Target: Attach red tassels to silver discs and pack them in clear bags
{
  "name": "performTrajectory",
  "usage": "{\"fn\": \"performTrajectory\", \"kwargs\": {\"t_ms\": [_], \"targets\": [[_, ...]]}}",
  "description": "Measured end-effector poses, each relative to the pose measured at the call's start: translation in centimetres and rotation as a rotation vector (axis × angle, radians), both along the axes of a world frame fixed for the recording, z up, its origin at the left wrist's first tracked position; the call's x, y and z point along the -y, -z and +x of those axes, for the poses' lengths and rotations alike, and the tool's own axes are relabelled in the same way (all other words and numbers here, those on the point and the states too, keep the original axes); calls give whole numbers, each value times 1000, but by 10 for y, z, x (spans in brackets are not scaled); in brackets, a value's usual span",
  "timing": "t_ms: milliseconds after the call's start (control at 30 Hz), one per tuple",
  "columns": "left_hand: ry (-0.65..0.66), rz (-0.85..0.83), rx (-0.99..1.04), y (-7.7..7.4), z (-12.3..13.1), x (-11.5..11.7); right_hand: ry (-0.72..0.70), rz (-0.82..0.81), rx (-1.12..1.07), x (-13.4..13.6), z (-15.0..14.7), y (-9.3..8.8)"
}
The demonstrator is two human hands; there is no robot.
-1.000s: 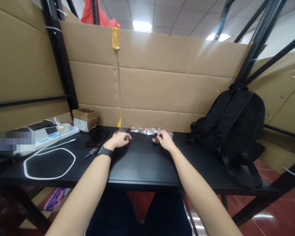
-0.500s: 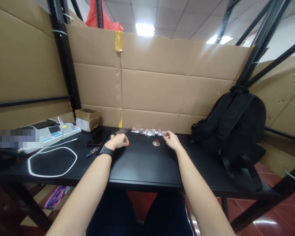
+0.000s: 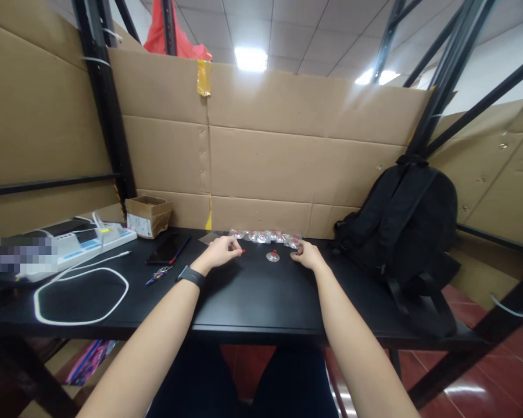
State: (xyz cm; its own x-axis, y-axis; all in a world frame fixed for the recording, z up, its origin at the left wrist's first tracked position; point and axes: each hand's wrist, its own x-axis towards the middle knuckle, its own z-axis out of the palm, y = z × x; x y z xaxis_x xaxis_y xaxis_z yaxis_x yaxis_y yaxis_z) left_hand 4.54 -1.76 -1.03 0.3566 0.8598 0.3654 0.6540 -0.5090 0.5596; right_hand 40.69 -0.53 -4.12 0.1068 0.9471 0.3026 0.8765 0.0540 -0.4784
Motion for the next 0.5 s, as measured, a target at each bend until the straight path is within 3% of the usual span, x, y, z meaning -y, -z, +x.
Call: {"fn": "performTrajectory", "kwargs": {"t_ms": [300, 500], "targets": [[115, -69, 152, 4, 12, 1, 79, -34, 82, 3, -10, -6], [130, -61, 100, 4, 15, 3, 65, -4, 82, 9, -17, -9]]}}
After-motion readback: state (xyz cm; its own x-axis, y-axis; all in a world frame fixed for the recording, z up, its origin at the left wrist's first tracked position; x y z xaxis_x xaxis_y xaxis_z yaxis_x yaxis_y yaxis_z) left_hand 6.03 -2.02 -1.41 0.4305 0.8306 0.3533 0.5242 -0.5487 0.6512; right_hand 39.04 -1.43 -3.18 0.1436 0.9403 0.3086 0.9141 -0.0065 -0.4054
